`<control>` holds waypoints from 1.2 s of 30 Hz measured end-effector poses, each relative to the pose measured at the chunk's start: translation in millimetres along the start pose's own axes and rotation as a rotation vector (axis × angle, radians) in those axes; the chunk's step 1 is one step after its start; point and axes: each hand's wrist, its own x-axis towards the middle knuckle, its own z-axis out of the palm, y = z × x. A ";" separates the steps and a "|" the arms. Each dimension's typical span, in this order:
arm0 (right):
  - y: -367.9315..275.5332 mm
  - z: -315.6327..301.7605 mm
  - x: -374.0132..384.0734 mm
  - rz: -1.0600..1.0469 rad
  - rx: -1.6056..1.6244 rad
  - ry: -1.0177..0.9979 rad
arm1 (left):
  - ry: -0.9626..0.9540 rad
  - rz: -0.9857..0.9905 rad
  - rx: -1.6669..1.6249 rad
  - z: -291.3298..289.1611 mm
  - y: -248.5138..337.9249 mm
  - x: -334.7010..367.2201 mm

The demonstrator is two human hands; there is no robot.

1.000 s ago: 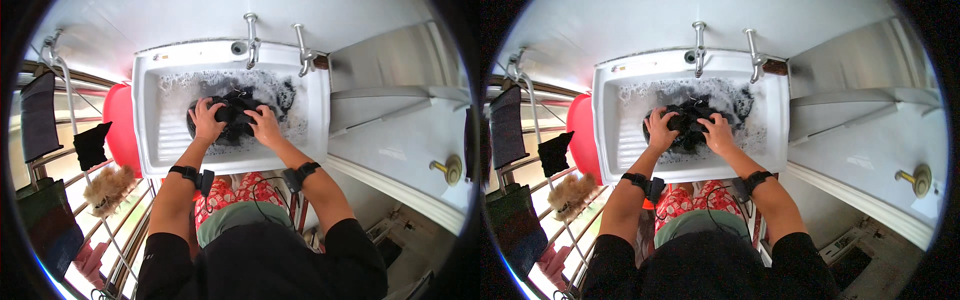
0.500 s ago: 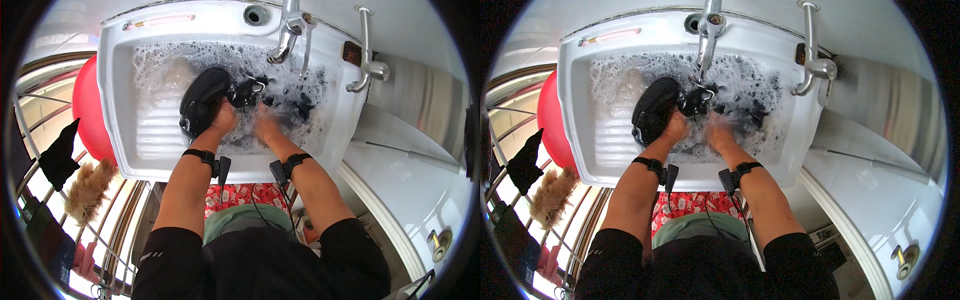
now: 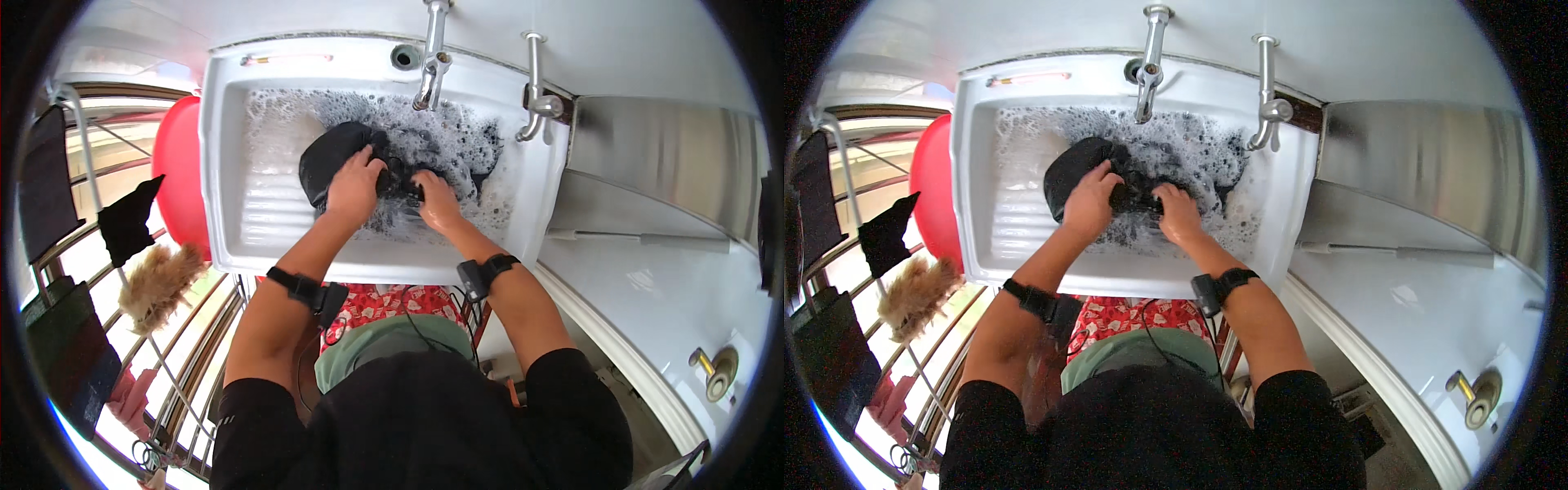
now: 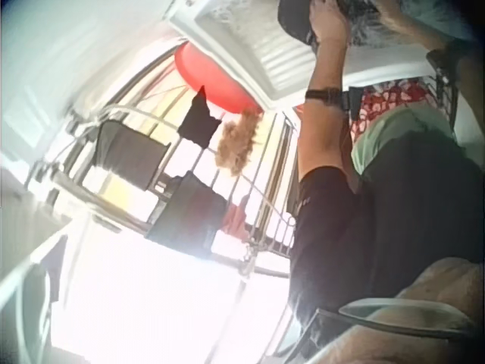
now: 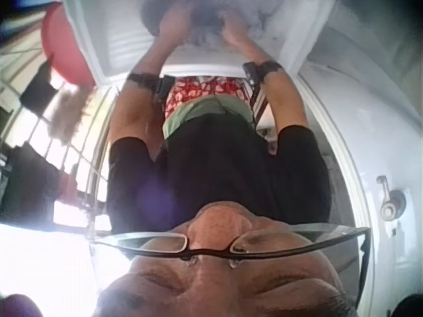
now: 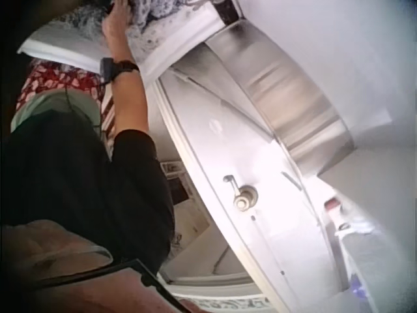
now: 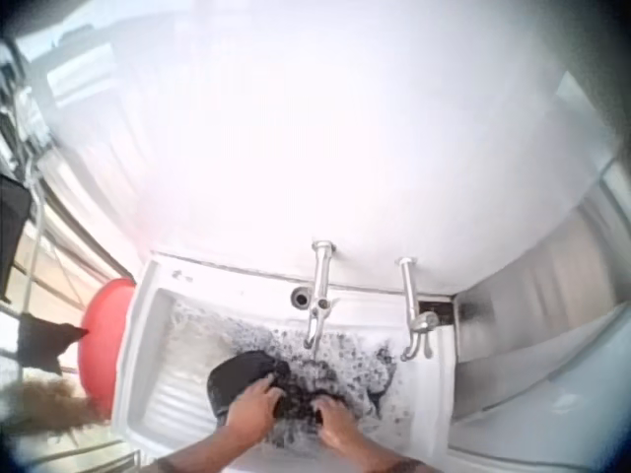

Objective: Scrub a piece of black clothing in a soapy sink using a brush.

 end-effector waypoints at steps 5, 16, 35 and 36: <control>16.9 -40.2 -28.4 0.027 0.265 0.097 | 0.259 0.282 0.107 -138.3 43.5 -38.8; -157.2 -215.3 -80.6 -0.398 0.592 0.268 | 0.324 0.564 -0.292 -279.2 160.4 -100.7; -102.1 -115.6 -63.2 -0.190 0.794 0.484 | 0.098 0.132 -1.243 -125.1 37.9 -57.9; -85.0 -91.0 -58.3 -0.163 0.626 0.515 | 0.102 0.085 -1.259 -103.0 26.4 -50.1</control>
